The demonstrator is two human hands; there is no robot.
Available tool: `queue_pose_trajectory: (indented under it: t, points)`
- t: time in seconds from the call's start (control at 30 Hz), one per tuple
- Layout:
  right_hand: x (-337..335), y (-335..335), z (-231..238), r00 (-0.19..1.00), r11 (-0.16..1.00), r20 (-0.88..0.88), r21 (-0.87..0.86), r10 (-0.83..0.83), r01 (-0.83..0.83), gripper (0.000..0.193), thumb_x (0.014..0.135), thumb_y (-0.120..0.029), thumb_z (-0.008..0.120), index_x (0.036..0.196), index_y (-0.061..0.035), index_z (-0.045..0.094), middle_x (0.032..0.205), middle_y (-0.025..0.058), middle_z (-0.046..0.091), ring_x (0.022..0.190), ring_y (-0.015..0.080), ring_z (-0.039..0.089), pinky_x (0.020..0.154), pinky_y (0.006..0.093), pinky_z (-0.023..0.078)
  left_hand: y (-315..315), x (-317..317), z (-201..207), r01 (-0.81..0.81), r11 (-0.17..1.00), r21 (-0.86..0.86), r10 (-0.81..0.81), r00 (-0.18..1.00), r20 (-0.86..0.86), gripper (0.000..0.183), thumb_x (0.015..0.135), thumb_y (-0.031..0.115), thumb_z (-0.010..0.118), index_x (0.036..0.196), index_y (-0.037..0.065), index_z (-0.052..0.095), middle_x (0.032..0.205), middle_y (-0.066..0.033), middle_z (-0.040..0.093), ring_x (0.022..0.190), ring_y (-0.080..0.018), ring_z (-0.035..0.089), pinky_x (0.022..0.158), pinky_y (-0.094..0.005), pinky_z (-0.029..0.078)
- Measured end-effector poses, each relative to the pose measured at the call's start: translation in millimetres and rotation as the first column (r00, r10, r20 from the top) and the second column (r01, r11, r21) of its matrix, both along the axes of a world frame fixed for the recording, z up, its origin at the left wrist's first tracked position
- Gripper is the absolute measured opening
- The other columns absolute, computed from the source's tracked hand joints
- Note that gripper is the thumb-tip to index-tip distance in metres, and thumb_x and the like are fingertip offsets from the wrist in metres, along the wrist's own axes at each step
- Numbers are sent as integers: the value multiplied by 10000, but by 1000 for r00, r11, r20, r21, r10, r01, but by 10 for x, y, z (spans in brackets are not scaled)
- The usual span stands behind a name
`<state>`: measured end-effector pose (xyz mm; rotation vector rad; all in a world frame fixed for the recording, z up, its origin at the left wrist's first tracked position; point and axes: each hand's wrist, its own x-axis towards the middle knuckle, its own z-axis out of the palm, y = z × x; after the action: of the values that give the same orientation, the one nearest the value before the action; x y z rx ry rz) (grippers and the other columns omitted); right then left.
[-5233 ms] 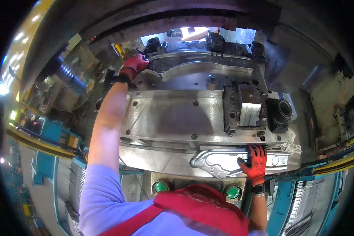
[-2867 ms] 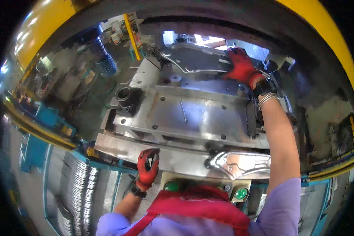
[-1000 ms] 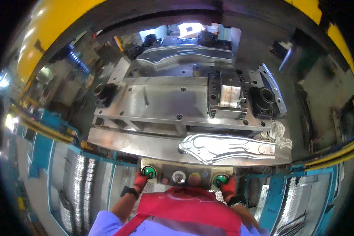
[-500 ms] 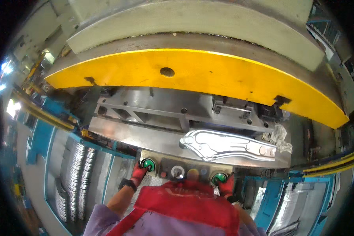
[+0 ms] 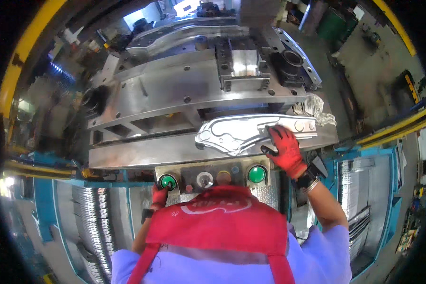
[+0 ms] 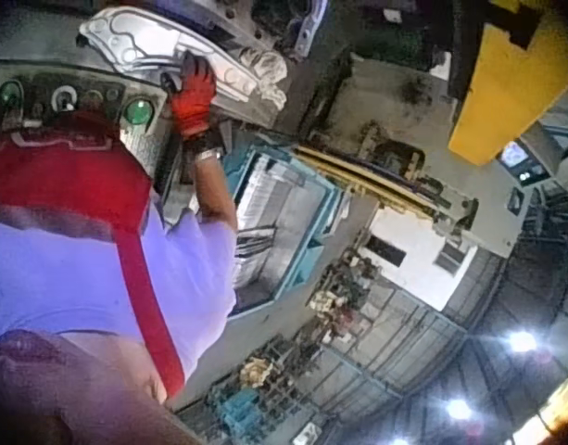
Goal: Operating a large industrial stamping press to shape metal parts from a bin.
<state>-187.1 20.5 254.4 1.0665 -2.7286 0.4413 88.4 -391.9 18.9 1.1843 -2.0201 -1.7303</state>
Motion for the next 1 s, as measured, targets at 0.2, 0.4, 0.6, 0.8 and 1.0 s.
queue_pose_trajectory:
  t: [0.2,0.4,0.6,0.8,1.0]
  points:
    - [-633,-235,-114,997,896,-57,444,43,-14,993,527,-446,769,1320,-29,341,1303,207,377,1240,359,321,1044,497,230,-147,111,-218,98,992,-82,-79,975,209,838,678,332,746,1316,-35,345,1201,-244,496,1102,-337,506,911,-383,418]
    - [-563,-116,-118,991,952,-59,291,117,-95,1049,445,-404,803,1307,-27,340,1261,208,381,1190,378,347,1039,500,239,23,215,404,-13,976,-219,20,999,29,649,758,287,686,1265,-22,424,1214,-233,491,1132,-350,478,941,-387,396]
    - [-109,-444,749,857,964,453,-207,246,-167,883,623,-273,781,1343,-42,325,1257,186,450,1123,295,473,936,410,410,-172,-78,1485,-58,797,-602,-61,982,-176,458,778,147,658,1196,27,515,1195,-164,520,1129,-308,481,951,-365,383]
    - [-537,-1062,1320,325,679,647,-734,690,19,438,873,-199,562,1254,-18,442,1050,95,565,969,201,575,834,328,479,-560,-1303,2911,-7,559,-829,-433,851,-299,501,744,138,662,1211,45,508,1224,-179,501,1176,-354,436,981,-399,358]
    - [-873,-1465,1284,564,630,477,-770,674,-101,364,862,-189,564,1173,-10,499,970,76,592,922,187,579,809,305,477,-930,-2672,3584,37,195,-980,-567,820,-82,545,744,240,651,1229,67,471,1294,-202,422,1239,-384,352,1014,-445,311]
